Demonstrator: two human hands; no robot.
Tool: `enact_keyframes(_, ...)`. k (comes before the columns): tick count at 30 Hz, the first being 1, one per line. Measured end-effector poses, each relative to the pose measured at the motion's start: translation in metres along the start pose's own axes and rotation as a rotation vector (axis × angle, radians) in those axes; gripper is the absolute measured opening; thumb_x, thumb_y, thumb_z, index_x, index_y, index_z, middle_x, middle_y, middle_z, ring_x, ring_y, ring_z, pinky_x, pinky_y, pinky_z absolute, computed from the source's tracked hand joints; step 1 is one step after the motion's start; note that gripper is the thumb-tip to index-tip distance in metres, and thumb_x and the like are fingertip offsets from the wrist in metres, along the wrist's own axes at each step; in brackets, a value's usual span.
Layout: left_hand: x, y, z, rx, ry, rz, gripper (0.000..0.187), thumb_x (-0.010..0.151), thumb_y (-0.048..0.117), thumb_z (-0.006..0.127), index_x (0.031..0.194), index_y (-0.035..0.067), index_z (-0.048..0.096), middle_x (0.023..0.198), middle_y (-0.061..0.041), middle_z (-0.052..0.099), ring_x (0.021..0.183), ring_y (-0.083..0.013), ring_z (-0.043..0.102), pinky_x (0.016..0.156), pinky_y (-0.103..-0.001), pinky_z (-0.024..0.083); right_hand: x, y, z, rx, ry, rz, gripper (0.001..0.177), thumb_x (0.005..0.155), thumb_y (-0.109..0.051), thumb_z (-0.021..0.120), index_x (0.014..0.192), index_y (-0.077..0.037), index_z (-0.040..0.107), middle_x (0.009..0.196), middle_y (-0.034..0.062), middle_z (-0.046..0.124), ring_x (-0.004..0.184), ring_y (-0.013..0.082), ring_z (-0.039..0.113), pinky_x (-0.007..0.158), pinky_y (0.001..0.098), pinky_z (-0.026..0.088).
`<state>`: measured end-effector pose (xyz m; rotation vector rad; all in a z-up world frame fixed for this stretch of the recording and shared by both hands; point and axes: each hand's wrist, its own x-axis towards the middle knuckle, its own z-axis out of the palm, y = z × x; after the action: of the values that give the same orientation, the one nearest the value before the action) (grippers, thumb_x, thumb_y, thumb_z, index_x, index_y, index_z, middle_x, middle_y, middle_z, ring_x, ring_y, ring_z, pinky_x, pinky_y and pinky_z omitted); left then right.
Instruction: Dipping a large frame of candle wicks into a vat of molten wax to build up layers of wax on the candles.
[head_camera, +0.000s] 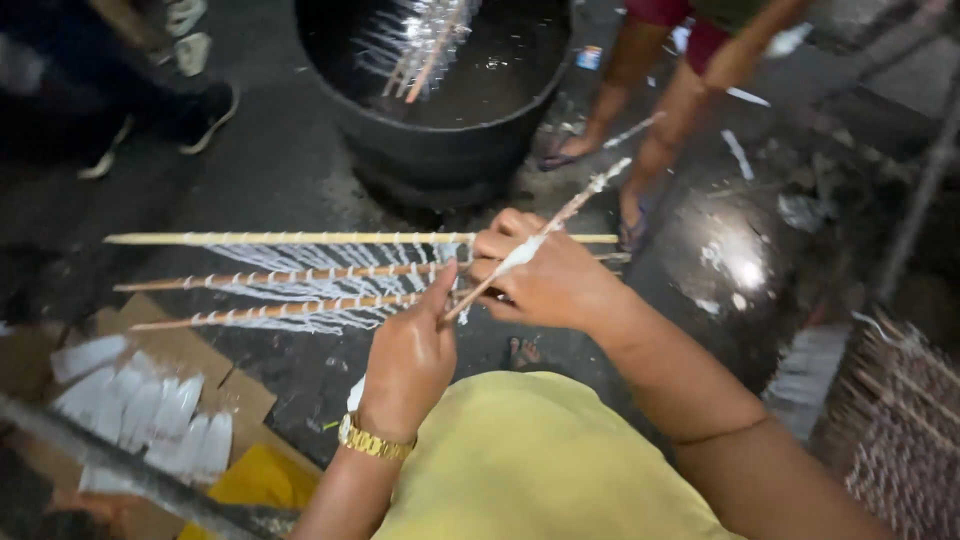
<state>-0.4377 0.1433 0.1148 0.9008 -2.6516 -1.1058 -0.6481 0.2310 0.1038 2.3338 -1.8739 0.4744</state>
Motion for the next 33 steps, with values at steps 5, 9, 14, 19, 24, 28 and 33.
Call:
enact_keyframes(5, -0.004, 0.004, -0.015, -0.062, -0.041, -0.021, 0.061, 0.095, 0.011, 0.047, 0.154, 0.028, 0.049, 0.109, -0.022, 0.076, 0.097, -0.0459, 0.071, 0.082, -0.06, 0.055, -0.016, -0.005, 0.005, -0.008, -0.044, 0.052, 0.026, 0.086, -0.045, 0.067, 0.089, -0.02, 0.064, 0.088, 0.0036, 0.058, 0.096, 0.0324, 0.058, 0.082, 0.045, 0.05)
enact_keyframes(9, -0.027, -0.035, -0.049, -0.24, 0.134, -0.153, 0.049, 0.097, 0.015, 0.047, 0.142, 0.025, 0.065, 0.071, -0.021, 0.072, 0.074, -0.0423, 0.072, 0.072, -0.054, 0.052, -0.023, -0.006, 0.01, 0.1, -0.037, 0.013, 0.022, 0.084, -0.036, 0.073, 0.089, -0.016, 0.065, 0.09, 0.0056, 0.063, 0.096, 0.0333, 0.062, 0.089, 0.0469, 0.048)
enact_keyframes(14, -0.047, -0.093, -0.074, -0.285, 0.416, -0.215, 0.043, 0.101, 0.012, 0.046, 0.138, 0.019, 0.068, 0.058, -0.01, 0.061, 0.059, -0.0271, 0.062, 0.068, -0.039, 0.053, -0.046, 0.011, 0.002, 0.058, -0.073, -0.019, 0.027, 0.082, -0.039, 0.076, 0.087, -0.015, 0.064, 0.093, 0.0055, 0.065, 0.102, 0.0328, 0.064, 0.095, 0.0475, 0.048)
enact_keyframes(19, -0.048, -0.106, -0.076, -0.249, 0.54, -0.201, 0.038, 0.102, 0.011, 0.052, 0.135, 0.017, 0.071, 0.061, -0.015, 0.062, 0.062, -0.0296, 0.062, 0.068, -0.043, 0.052, -0.066, 0.026, -0.001, 0.006, -0.167, 0.007, 0.03, 0.078, -0.043, 0.077, 0.087, -0.017, 0.065, 0.102, 0.0031, 0.068, 0.109, 0.0344, 0.063, 0.093, 0.0502, 0.05)
enact_keyframes(24, -0.029, -0.117, -0.05, 0.043, 0.267, -0.04, 0.053, 0.096, 0.005, 0.041, 0.146, 0.014, 0.057, 0.134, -0.03, 0.063, 0.105, -0.0405, 0.073, 0.081, -0.047, 0.063, -0.084, 0.03, -0.007, 0.003, -0.251, 0.002, 0.013, 0.087, -0.033, 0.074, 0.089, -0.021, 0.071, 0.105, 0.0017, 0.069, 0.1, 0.0298, 0.059, 0.084, 0.0455, 0.049)
enact_keyframes(28, -0.017, -0.081, -0.021, -0.001, 0.189, 0.142, 0.05, 0.093, -0.008, 0.045, 0.139, 0.005, 0.06, 0.136, -0.02, 0.066, 0.099, -0.034, 0.077, 0.072, -0.035, 0.069, -0.093, 0.028, -0.003, 0.029, -0.252, -0.006, 0.013, 0.086, -0.033, 0.076, 0.09, -0.021, 0.072, 0.105, 0.0014, 0.067, 0.101, 0.0301, 0.057, 0.086, 0.0455, 0.048)
enact_keyframes(33, -0.005, -0.043, -0.003, -0.057, -0.076, -0.096, 0.068, 0.089, 0.009, 0.044, 0.156, 0.02, 0.046, 0.089, -0.021, 0.076, 0.072, -0.0442, 0.067, 0.059, -0.056, 0.046, -0.099, 0.02, 0.0, 0.017, -0.267, -0.028, 0.015, 0.086, -0.034, 0.076, 0.093, -0.021, 0.072, 0.104, 0.0004, 0.067, 0.096, 0.0288, 0.057, 0.08, 0.0456, 0.05)
